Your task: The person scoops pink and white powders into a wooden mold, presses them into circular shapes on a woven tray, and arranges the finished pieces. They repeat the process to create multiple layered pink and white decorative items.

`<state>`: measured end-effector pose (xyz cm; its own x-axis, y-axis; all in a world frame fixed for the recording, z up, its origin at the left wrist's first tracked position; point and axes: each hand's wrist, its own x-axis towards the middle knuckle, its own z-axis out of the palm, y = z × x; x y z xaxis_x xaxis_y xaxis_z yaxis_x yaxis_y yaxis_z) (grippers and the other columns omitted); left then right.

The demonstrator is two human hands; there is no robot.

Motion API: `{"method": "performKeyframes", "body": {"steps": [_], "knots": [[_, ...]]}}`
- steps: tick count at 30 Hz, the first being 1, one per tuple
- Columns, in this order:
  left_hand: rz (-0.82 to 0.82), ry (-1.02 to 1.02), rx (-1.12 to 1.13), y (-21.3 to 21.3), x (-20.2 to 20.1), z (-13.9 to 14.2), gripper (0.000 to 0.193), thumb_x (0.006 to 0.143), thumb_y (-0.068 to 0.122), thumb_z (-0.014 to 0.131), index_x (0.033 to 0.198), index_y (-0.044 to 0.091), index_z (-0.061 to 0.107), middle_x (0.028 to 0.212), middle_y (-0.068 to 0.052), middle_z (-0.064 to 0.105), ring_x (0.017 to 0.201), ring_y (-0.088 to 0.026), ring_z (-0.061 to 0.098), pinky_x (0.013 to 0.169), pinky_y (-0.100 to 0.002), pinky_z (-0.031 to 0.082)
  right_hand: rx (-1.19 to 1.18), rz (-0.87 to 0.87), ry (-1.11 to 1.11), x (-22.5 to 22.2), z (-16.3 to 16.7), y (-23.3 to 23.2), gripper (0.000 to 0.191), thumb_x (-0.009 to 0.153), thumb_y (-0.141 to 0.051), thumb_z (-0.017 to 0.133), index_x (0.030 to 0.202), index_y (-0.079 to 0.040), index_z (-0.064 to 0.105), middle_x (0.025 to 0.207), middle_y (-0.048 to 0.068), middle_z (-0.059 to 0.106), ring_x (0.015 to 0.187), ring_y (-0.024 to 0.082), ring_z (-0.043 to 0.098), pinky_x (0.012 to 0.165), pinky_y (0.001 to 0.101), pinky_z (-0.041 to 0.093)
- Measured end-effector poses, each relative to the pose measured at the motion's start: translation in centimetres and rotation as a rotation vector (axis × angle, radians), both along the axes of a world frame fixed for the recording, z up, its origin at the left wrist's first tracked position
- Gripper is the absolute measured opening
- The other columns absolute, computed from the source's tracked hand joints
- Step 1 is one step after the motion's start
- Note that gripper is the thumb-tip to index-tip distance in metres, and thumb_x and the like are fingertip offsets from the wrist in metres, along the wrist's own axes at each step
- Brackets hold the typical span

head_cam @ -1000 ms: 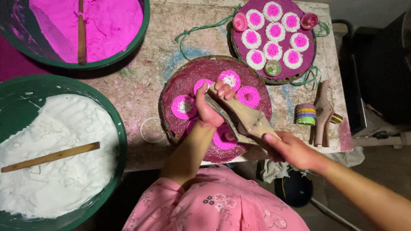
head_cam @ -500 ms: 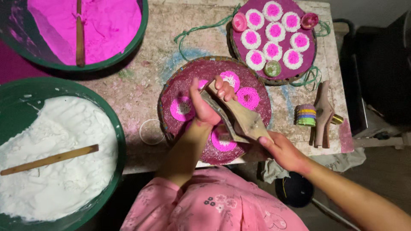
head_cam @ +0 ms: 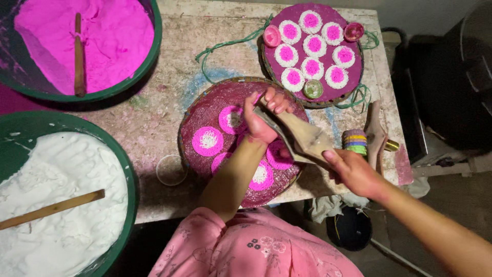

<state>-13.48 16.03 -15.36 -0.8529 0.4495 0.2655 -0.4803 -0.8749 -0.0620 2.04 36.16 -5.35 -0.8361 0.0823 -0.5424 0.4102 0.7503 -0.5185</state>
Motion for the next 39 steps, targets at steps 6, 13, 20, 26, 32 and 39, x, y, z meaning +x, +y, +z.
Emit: {"method": "performKeyframes", "body": {"steps": [6,13,20,26,32,39], "knots": [[-0.015,-0.049,-0.064,0.6,0.0,-2.7,0.035,0.100,0.049,0.042,0.085,0.017,0.045,0.073,0.004,0.042,0.072,-0.014,0.045,0.082,-0.037,0.044,-0.113,-0.049,-0.054,0.3,-0.5,-0.6,0.065,0.100,-0.056,0.037,0.085,0.001,0.064,0.064,0.007,0.061,0.057,0.016,0.059,0.058,0.0358,0.052],[0.062,0.089,-0.087,0.6,-1.8,0.8,0.032,0.101,0.044,0.045,0.089,0.014,0.048,0.076,0.003,0.045,0.076,-0.015,0.048,0.085,-0.041,0.045,-0.167,0.019,0.151,-0.9,-2.2,1.0,0.063,0.101,-0.057,0.038,0.096,-0.002,0.068,0.068,0.005,0.062,0.060,0.014,0.060,0.057,0.0316,0.052],[-0.016,0.084,-0.120,2.2,-5.3,3.8,0.026,0.098,0.039,0.046,0.093,0.014,0.049,0.081,0.001,0.047,0.084,-0.017,0.049,0.095,-0.042,0.042,-0.231,-0.012,0.005,-4.3,0.0,4.9,0.072,0.102,-0.056,0.032,0.087,0.000,0.074,0.065,0.008,0.070,0.055,0.017,0.062,0.052,0.0354,0.050],[0.021,0.015,-0.096,3.8,-8.2,0.6,0.031,0.097,0.046,0.045,0.085,0.017,0.047,0.074,0.004,0.044,0.073,-0.015,0.046,0.083,-0.037,0.041,0.046,-0.054,0.144,-6.7,-1.1,2.5,0.063,0.102,-0.054,0.038,0.097,-0.001,0.070,0.064,0.011,0.067,0.056,0.019,0.064,0.058,0.0369,0.054],[0.023,-0.042,-0.169,4.1,-8.4,-2.8,0.035,0.098,0.049,0.040,0.081,0.018,0.044,0.070,0.005,0.043,0.068,-0.013,0.043,0.077,-0.037,0.041,0.038,-0.028,0.097,-6.8,-1.6,1.6,0.068,0.104,-0.054,0.036,0.089,0.003,0.068,0.063,0.012,0.065,0.056,0.021,0.065,0.060,0.0395,0.054],[0.048,0.022,-0.143,2.7,-8.2,1.5,0.045,0.101,0.054,0.032,0.085,0.015,0.047,0.071,0.002,0.047,0.070,-0.016,0.047,0.077,-0.038,0.042,0.052,0.006,0.271,-7.1,-4.3,1.7,0.063,0.108,-0.051,0.037,0.086,0.002,0.063,0.062,0.012,0.059,0.060,0.021,0.057,0.060,0.0389,0.048]]}}
